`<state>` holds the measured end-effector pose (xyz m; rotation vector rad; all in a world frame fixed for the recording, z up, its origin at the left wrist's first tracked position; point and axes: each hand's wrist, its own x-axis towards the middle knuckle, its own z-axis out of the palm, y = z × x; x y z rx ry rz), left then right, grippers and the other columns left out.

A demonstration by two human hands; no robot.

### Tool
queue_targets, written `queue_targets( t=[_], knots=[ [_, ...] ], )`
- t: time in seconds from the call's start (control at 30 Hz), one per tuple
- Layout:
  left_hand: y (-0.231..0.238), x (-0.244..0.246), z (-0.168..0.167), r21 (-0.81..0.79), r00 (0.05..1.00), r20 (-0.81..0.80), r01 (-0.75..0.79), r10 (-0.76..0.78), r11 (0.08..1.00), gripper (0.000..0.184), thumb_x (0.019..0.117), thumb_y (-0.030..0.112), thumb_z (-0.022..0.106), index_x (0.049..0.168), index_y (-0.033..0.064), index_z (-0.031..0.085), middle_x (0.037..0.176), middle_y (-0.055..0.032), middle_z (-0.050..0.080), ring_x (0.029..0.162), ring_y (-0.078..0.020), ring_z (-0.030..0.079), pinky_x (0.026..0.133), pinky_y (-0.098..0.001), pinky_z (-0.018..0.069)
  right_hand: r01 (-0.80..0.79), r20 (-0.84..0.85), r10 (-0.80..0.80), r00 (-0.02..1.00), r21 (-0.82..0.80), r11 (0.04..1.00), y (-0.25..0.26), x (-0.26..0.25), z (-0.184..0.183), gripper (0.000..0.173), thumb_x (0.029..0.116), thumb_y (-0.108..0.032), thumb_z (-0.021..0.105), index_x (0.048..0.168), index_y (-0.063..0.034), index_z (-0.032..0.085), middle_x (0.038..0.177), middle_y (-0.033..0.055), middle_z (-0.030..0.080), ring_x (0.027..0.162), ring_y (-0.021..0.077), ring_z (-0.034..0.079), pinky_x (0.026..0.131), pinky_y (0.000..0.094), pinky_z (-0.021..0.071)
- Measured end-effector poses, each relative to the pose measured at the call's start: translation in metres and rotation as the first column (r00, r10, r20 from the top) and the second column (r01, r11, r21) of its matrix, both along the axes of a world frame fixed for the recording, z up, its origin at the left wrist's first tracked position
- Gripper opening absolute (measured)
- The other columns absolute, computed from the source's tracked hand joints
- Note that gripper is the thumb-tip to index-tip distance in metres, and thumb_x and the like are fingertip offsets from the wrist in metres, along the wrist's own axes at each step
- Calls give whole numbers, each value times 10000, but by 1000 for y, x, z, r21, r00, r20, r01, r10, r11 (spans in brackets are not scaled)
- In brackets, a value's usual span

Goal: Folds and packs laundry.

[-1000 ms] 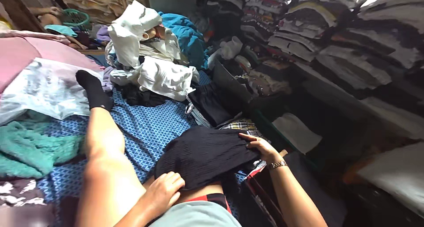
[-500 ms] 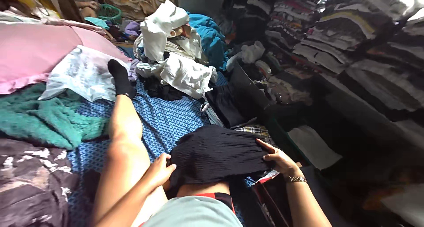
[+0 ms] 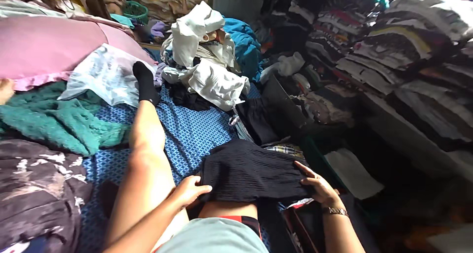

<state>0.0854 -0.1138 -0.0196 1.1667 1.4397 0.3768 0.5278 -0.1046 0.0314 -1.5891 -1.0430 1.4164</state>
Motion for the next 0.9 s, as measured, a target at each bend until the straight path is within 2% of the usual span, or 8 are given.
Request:
queue_targets(
  t=[0.1, 0.2, 0.27, 0.43, 0.57, 0.67, 0.77, 0.9],
  knots=[
    [-3, 5, 6, -43, 922, 273, -273, 274, 961, 274, 989, 112, 652, 1217, -35, 617, 1112, -165, 689, 1019, -217, 674, 937, -408, 541, 16, -11, -16, 1000, 1, 1000, 0, 0, 0, 818, 761, 49, 497, 1555, -110, 376, 1423, 92, 572, 1018, 140, 688, 770, 344, 607],
    [-2, 7, 10, -111, 798, 422, -425, 430, 898, 343, 1058, 141, 535, 1371, 1, 526, 1195, -166, 657, 1054, -212, 665, 918, -399, 555, 30, -9, -31, 999, -19, 999, -2, 0, -1, 795, 784, 62, 480, 1554, -118, 389, 1427, 89, 572, 1027, 136, 681, 779, 339, 599],
    [-2, 10, 6, -66, 816, 400, -428, 417, 901, 361, 1072, 189, 531, 1381, 4, 520, 1211, -174, 656, 1051, -225, 673, 883, -412, 573, 38, -9, -38, 999, -22, 999, -2, 0, -2, 790, 787, 66, 472, 1552, -119, 395, 1423, 84, 578, 1025, 133, 683, 777, 334, 600],
    [-3, 9, 8, 79, 936, 148, -333, 319, 940, 373, 1090, 294, 507, 1312, 3, 573, 1090, -186, 644, 817, -224, 625, 679, -391, 516, 52, -17, -53, 998, -22, 998, -2, -1, 0, 768, 805, 85, 451, 1546, -109, 401, 1419, 89, 579, 999, 136, 690, 760, 336, 601],
    [-6, -1, 12, -66, 999, 9, -48, 49, 997, 436, 1078, 326, 537, 1355, -11, 538, 1021, -193, 621, 724, -228, 601, 680, -404, 534, 20, 61, -20, 998, -7, 1000, -9, -2, 8, 792, 786, 110, 471, 1549, -88, 390, 1466, 96, 539, 1028, 118, 677, 785, 314, 592],
    [-10, -3, 11, -135, 940, -139, 292, -310, 947, 405, 1058, 327, 573, 1183, -58, 589, 888, -178, 634, 686, -234, 625, 698, -410, 548, -60, 183, 54, 982, 26, 998, -19, 4, 20, 791, 766, 84, 524, 1536, -67, 423, 1521, 80, 503, 1158, 93, 633, 897, 288, 564],
    [-9, 0, 11, -172, 804, -234, 519, -547, 837, 425, 1036, 327, 598, 1055, -97, 622, 950, -248, 643, 873, -351, 644, 836, -540, 506, -71, 209, 56, 976, 63, 995, -30, 9, 28, 726, 809, 76, 550, 1517, -59, 460, 1511, 76, 525, 1178, 100, 637, 933, 292, 562],
    [4, 6, 24, -241, 661, -419, 580, -622, 778, 583, 1004, 487, 604, 1060, -91, 662, 1082, -295, 662, 1080, -441, 634, 945, -631, 469, -72, 222, 50, 974, 91, 993, -37, 4, 30, 729, 807, 66, 565, 1517, -59, 460, 1520, 67, 517, 1203, 89, 623, 953, 286, 556]
  ],
)
